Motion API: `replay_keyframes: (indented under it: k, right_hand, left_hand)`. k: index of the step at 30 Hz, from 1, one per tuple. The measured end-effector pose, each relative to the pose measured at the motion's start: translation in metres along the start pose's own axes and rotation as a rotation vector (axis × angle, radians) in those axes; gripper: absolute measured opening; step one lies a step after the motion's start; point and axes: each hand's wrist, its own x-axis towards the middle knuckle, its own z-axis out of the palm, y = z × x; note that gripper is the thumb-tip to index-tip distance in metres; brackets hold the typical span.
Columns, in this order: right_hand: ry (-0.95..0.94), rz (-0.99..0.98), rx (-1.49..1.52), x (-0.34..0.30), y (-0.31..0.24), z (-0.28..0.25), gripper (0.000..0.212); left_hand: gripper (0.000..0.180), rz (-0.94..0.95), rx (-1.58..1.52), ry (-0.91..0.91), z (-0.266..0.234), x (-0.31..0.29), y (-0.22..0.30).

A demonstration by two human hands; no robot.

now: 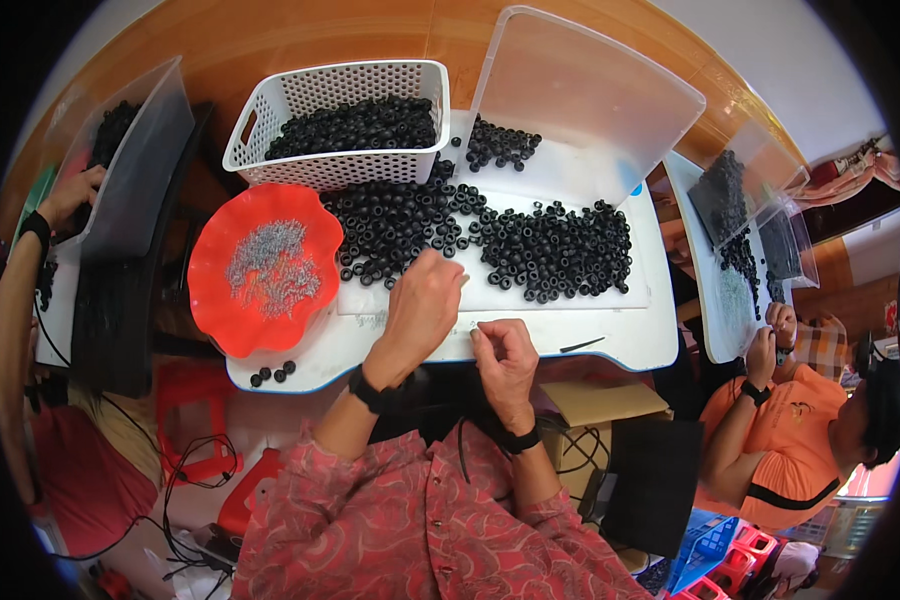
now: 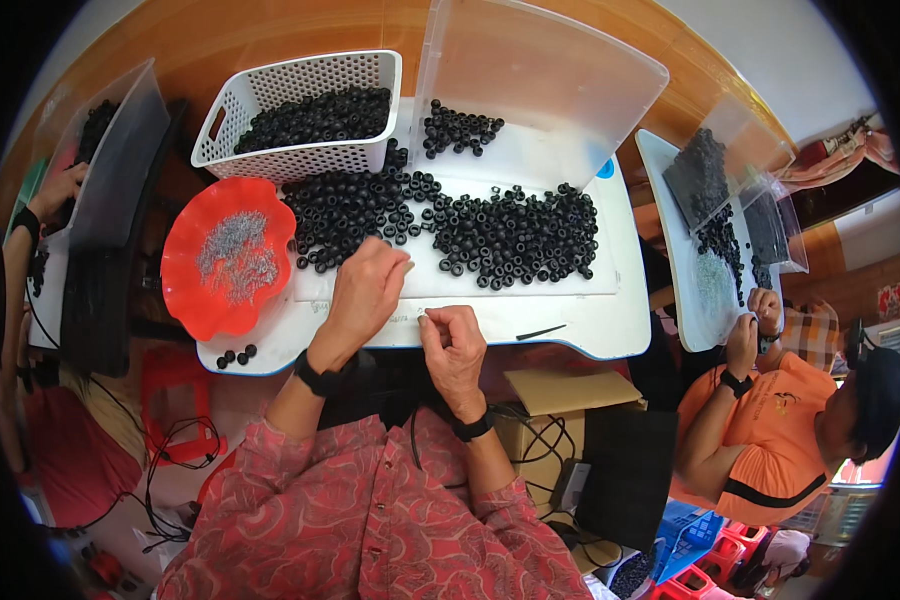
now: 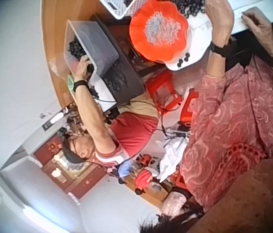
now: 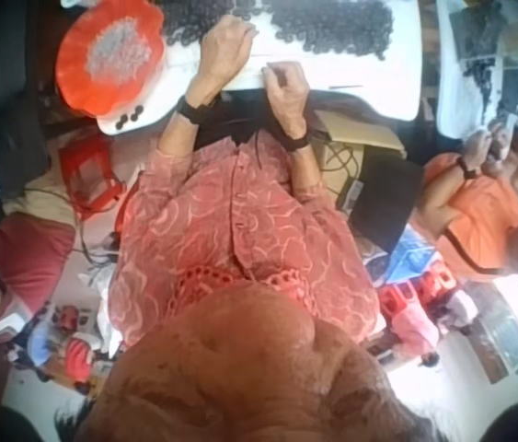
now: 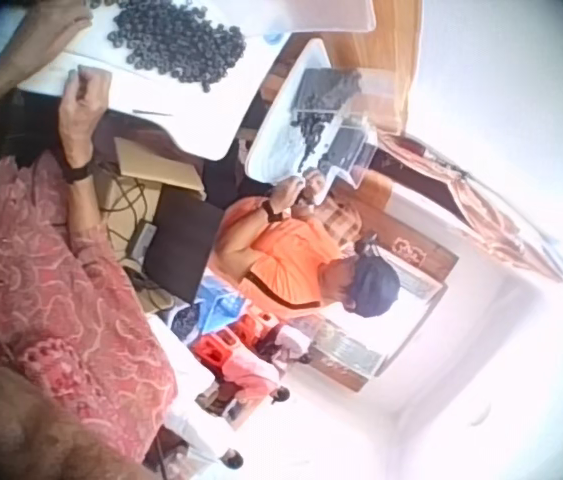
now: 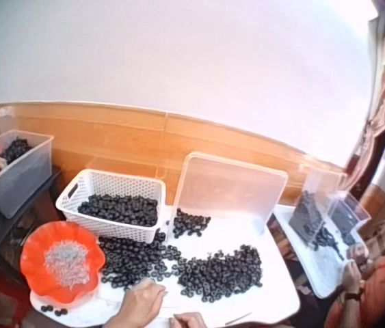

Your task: Assembling small black plastic rings by inserting metal pins into them.

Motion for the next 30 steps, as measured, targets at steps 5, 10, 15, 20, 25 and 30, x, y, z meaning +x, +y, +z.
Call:
replay_keyframes:
  k: [5, 10, 15, 20, 25, 30]
  right_hand:
    - [0.003, 0.008, 0.028, 0.001, -0.003, 0.006, 0.009]
    - [0.014, 0.009, 0.027, 0.0, -0.001, 0.007, 0.009]
    - [0.013, 0.036, 0.024, 0.0, -0.001, 0.007, 0.009]
    - [0.02, 0.013, 0.002, 0.001, -0.001, 0.006, 0.009]
    - [0.024, -0.024, 0.015, 0.001, 0.0, 0.007, 0.01]
    - [0.024, 0.009, -0.004, 0.001, -0.001, 0.007, 0.009]
  left_hand:
    - [0.009, 0.02, 0.253, -0.029, 0.018, 0.046, -0.013]
    - [0.011, 0.021, 0.302, -0.122, 0.032, 0.065, -0.015]
    - [0.026, -0.035, 0.462, -0.222, 0.028, 0.068, -0.026]
    - [0.03, -0.018, 0.575, -0.179, 0.022, 0.07, -0.026]
    - [0.027, 0.014, 0.536, -0.163, 0.024, 0.07, -0.024]
    - [0.022, 0.071, 0.565, -0.2, 0.03, 0.069, -0.028]
